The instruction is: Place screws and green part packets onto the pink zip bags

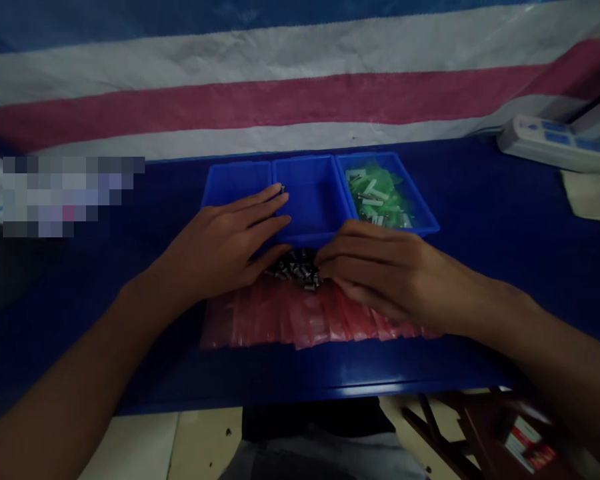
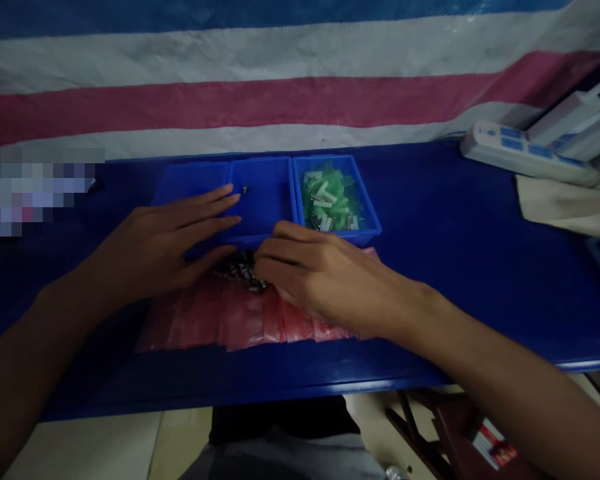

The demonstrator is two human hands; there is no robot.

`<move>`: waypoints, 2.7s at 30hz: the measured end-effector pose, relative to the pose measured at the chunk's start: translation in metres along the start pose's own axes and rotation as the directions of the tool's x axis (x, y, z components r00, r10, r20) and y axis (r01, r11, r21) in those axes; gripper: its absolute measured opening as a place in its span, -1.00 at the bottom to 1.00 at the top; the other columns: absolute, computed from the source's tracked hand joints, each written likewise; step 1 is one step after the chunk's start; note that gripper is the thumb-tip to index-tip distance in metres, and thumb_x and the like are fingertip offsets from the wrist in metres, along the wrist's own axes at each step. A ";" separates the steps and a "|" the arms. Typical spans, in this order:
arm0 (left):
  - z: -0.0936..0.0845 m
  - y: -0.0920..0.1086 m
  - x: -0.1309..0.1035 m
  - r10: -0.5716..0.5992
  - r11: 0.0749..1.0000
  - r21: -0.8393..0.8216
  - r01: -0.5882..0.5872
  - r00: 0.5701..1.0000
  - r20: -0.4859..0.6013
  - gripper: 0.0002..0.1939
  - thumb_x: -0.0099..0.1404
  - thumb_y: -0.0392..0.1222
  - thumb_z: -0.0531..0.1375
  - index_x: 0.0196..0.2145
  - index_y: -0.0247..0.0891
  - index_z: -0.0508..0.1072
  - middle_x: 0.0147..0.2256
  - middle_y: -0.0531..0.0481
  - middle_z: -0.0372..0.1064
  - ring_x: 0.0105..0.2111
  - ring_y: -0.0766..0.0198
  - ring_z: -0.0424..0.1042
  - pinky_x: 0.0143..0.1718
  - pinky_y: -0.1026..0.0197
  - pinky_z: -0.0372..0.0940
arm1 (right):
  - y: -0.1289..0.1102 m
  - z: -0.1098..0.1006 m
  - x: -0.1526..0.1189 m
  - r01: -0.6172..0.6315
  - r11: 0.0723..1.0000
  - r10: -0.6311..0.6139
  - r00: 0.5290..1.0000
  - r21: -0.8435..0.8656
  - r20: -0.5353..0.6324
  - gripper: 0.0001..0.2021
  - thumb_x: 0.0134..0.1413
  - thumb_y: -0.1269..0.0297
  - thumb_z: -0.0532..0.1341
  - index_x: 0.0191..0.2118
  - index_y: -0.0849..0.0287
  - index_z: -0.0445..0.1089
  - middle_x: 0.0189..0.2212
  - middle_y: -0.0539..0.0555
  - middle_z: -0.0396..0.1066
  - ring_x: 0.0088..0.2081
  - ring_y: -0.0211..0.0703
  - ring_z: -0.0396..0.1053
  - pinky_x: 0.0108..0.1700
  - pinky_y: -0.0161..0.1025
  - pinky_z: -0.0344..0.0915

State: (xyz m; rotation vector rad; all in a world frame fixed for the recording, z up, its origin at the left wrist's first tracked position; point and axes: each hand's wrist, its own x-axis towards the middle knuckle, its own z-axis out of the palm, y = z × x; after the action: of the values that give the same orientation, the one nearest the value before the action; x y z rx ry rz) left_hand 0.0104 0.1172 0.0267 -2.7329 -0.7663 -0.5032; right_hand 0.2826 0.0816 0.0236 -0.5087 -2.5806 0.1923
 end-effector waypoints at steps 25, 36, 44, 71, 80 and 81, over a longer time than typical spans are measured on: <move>0.001 -0.005 -0.003 0.021 0.998 -0.058 -0.021 1.000 0.008 -0.64 0.64 -0.14 0.09 0.16 -0.41 0.52 0.26 -0.35 0.43 0.34 -0.02 0.39 0.32 -0.09 0.43 | -0.010 0.019 0.000 -0.098 0.994 0.099 0.995 -0.038 0.030 -0.75 0.45 0.47 0.17 -0.01 0.19 0.63 -0.07 0.17 0.60 -0.14 -0.10 0.60 -0.13 -0.17 0.61; 0.002 -0.006 -0.003 -0.040 0.991 -0.126 0.044 0.999 0.036 -0.67 0.61 -0.12 0.10 0.16 -0.23 0.56 0.28 -0.21 0.42 0.33 -0.01 0.40 0.33 -0.13 0.43 | -0.009 0.021 0.000 -0.117 0.989 0.115 0.993 -0.087 -0.023 -0.76 0.46 0.44 0.16 -0.06 0.17 0.62 -0.18 0.13 0.53 -0.27 -0.16 0.49 -0.28 -0.24 0.48; 0.002 -0.006 -0.003 0.000 0.996 -0.086 0.001 1.000 0.016 -0.65 0.63 -0.06 0.10 0.16 -0.29 0.53 0.29 -0.27 0.40 0.34 0.02 0.37 0.33 -0.09 0.44 | -0.019 -0.002 0.007 -0.370 0.860 0.442 0.885 0.352 -0.148 -0.78 0.32 0.50 0.20 -0.22 0.11 0.59 -0.21 0.08 0.54 -0.25 -0.15 0.54 -0.24 -0.22 0.50; -0.002 -0.004 -0.002 0.011 1.000 0.019 -0.011 1.000 -0.004 -0.72 0.61 -0.13 0.13 0.08 -0.21 0.59 0.22 -0.21 0.48 0.23 -0.05 0.51 0.15 -0.08 0.59 | -0.012 0.000 0.011 -0.446 0.346 0.732 0.679 0.826 0.060 -0.57 0.27 0.00 0.42 0.09 0.20 0.62 -0.44 0.04 0.60 -0.52 -0.28 0.45 -0.45 -0.31 0.42; 0.001 -0.007 -0.003 0.047 0.999 -0.004 -0.047 0.998 -0.051 -0.64 0.65 -0.10 0.08 0.16 -0.39 0.50 0.21 -0.32 0.49 0.27 0.00 0.47 0.24 -0.03 0.51 | -0.012 0.020 0.001 -0.069 0.996 0.066 0.996 -0.049 -0.060 -0.80 0.44 0.45 0.22 -0.02 0.22 0.62 -0.13 0.17 0.63 -0.17 -0.08 0.62 -0.20 -0.20 0.56; 0.002 -0.007 -0.003 0.048 0.999 -0.014 -0.048 0.997 -0.053 -0.65 0.64 -0.10 0.09 0.15 -0.38 0.52 0.21 -0.31 0.49 0.27 0.00 0.46 0.26 -0.04 0.50 | -0.011 0.023 0.001 -0.052 0.993 0.051 0.999 -0.106 -0.018 -0.80 0.42 0.46 0.22 -0.03 0.23 0.61 -0.10 0.18 0.62 -0.16 -0.05 0.61 -0.23 -0.20 0.54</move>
State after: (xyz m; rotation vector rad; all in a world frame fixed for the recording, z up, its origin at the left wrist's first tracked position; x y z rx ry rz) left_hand 0.0045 0.1223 0.0251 -2.7331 -0.6849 -0.5710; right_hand 0.2663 0.0707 0.0066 -0.6137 -2.5741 0.0687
